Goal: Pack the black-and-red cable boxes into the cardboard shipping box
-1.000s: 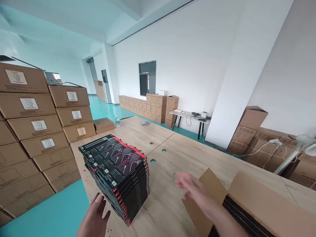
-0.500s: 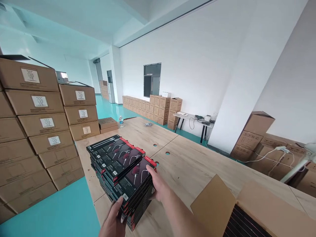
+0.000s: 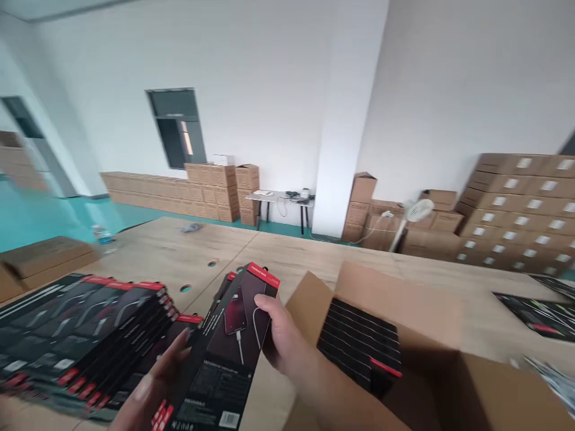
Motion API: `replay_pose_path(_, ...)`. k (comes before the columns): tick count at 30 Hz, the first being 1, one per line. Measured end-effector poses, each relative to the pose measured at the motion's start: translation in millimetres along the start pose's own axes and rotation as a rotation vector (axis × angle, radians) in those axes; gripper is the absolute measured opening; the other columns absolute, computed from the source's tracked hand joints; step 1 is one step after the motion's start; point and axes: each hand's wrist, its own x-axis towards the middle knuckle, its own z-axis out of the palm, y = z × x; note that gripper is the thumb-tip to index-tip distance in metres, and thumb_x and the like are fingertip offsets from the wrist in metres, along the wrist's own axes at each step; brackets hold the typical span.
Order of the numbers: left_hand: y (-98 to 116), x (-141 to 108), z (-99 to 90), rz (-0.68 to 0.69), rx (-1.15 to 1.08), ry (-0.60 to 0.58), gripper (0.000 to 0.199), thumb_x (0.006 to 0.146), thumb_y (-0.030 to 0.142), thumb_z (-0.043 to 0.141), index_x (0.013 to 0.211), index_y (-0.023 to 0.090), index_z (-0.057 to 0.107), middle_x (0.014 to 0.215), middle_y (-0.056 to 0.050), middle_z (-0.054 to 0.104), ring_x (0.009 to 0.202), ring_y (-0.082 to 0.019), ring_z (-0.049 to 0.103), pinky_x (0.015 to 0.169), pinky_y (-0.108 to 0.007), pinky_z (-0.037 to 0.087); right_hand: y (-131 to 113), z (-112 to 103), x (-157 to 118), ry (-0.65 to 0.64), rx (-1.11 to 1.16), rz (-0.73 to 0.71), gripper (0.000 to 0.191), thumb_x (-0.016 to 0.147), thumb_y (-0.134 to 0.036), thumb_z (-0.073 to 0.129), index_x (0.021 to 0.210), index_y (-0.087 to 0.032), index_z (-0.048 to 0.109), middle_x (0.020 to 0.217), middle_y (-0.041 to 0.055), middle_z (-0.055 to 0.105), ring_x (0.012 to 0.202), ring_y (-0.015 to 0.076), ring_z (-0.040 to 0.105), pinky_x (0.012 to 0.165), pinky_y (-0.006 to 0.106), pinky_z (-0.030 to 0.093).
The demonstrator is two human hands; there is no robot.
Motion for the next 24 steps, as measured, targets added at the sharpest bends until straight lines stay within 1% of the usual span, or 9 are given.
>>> replay_pose_path(3,27.4,10.6,60.2,0.014,0.230,-0.413,0.070,0.073,0.063,0.076,0.129,0.023,0.067,0.132,-0.011,0.068,0.132,-0.040,0.052,0.110,-0.053,0.046,-33.1,-31.5,-41.1,0.071,-0.123,-0.169,0.049,0.069,-0.056,0.078,0.099,-0.018,0.069,0.081,0.0053,0.075,0.073,0.0241,0.071,0.075,0.038,0.058)
replay_pose_path(6,32.7,11.9,133.3,0.070,0.289,-0.848,0.066,0.076,0.053,0.077,0.131,0.019,0.063,0.135,-0.012,0.065,0.128,-0.037,0.056,0.107,-0.047,0.047,-63.6,-74.4,-86.3,0.137,-0.226,-0.331,0.059,0.067,-0.058,0.080,0.111,-0.019,0.068,0.092,0.0075,0.076,0.080,0.0265,0.072,0.075,0.039,0.059)
replay_pose_path(9,11.9,5.9,202.5,0.030,0.255,-1.149,0.073,0.069,0.033,0.087,0.134,0.021,0.057,0.138,-0.012,0.062,0.126,-0.034,0.057,0.106,-0.045,0.046,-94.8,-123.8,-136.8,0.183,-0.412,-0.374,0.066,0.069,-0.062,0.077,0.116,-0.017,0.068,0.098,0.0117,0.076,0.089,0.0302,0.072,0.075,0.040,0.058)
replay_pose_path(12,-27.7,-3.2,256.7,-0.096,0.211,-1.379,0.087,0.059,0.014,0.089,0.138,0.023,0.053,0.142,-0.011,0.059,0.127,-0.032,0.056,0.104,-0.043,0.047,-117.0,-166.3,-186.0,0.262,-0.637,-0.348,0.069,0.070,-0.062,0.077,0.122,-0.017,0.067,0.106,0.0141,0.075,0.100,0.0332,0.070,0.083,0.042,0.057)
replay_pose_path(14,-57.3,-9.3,282.9,-0.202,0.185,-1.428,0.088,0.055,0.008,0.086,0.135,0.023,0.055,0.132,-0.010,0.064,0.121,-0.030,0.059,0.097,-0.040,0.049,-120.6,-186.1,-211.2,0.304,-0.747,-0.336,0.075,0.070,-0.062,0.077,0.129,-0.018,0.063,0.112,0.0145,0.073,0.113,0.0353,0.065,0.094,0.046,0.054)
replay_pose_path(17,-95.5,-16.7,308.4,-0.306,0.215,-1.406,0.078,0.049,0.002,0.079,0.123,0.020,0.063,0.106,-0.006,0.072,0.104,-0.027,0.065,0.084,-0.034,0.049,-109.1,-205.0,-232.7,0.343,-0.830,-0.351,0.088,0.067,-0.061,0.081,0.141,-0.021,0.055,0.118,0.0124,0.071,0.123,0.0354,0.059,0.104,0.048,0.047)
replay_pose_path(19,-113.2,-19.7,318.0,-0.320,0.243,-1.396,0.071,0.045,0.002,0.076,0.114,0.017,0.066,0.095,-0.004,0.073,0.096,-0.026,0.065,0.078,-0.033,0.048,-95.7,-214.0,-238.9,0.346,-0.819,-0.316,0.087,0.069,-0.059,0.080,0.143,-0.023,0.052,0.115,0.0103,0.071,0.115,0.0330,0.063,0.100,0.047,0.050)
replay_pose_path(22,-128.0,-21.2,327.1,-0.313,0.290,-1.395,0.070,0.042,0.001,0.074,0.110,0.015,0.067,0.092,-0.004,0.073,0.092,-0.026,0.065,0.077,-0.033,0.048,-79.6,-225.1,-242.7,0.322,-0.770,-0.245,0.071,0.076,-0.059,0.076,0.135,-0.024,0.058,0.106,0.0094,0.072,0.095,0.0281,0.068,0.089,0.045,0.055)
replay_pose_path(24,-132.2,-20.6,332.9,-0.279,0.315,-1.398,0.070,0.043,0.000,0.072,0.111,0.015,0.068,0.094,-0.005,0.074,0.094,-0.026,0.065,0.077,-0.033,0.048,-75.8,-231.0,-243.7,0.339,-0.756,-0.276,0.067,0.077,-0.056,0.077,0.133,-0.024,0.060,0.103,0.0094,0.071,0.097,0.0278,0.068,0.090,0.044,0.055)
